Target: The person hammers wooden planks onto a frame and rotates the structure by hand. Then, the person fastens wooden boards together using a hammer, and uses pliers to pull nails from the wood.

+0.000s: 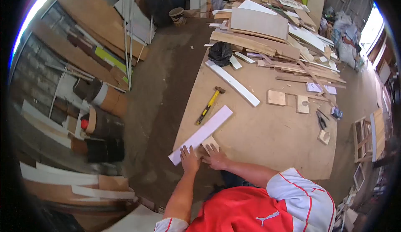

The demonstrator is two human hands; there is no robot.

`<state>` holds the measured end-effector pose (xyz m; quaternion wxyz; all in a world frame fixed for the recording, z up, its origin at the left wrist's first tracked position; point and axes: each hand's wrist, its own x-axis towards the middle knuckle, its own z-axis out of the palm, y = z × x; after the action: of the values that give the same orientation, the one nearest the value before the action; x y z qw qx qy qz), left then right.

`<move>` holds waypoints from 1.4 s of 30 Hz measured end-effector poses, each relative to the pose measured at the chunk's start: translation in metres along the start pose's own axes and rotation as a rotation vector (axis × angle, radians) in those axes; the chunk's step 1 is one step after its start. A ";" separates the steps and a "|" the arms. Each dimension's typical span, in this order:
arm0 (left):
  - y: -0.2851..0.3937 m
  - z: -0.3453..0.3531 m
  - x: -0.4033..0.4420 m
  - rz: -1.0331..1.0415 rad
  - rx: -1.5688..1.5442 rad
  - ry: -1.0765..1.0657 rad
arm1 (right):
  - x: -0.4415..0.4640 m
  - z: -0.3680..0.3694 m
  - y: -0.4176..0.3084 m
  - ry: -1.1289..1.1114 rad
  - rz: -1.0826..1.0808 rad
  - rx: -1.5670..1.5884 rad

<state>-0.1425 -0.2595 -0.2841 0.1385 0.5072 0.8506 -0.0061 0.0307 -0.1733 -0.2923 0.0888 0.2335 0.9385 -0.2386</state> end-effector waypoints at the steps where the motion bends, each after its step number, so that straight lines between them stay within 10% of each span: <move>1: -0.009 -0.001 0.007 0.046 0.027 -0.028 | 0.008 -0.002 -0.003 -0.004 0.021 0.035; 22: -0.067 -0.028 0.151 0.689 -0.183 -0.205 | -0.023 -0.032 0.072 0.266 1.094 0.112; 37: -0.014 -0.023 0.178 0.655 -0.343 -0.316 | 0.057 -0.126 0.261 0.727 1.111 -0.117; 42: -0.012 -0.011 0.170 0.640 -0.368 -0.281 | 0.062 -0.112 0.291 0.525 1.111 0.053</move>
<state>-0.2319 -0.1175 -0.3164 0.3374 0.7077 0.6090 0.1206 0.1101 0.1320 -0.3302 -0.0398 0.7407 0.6608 -0.1145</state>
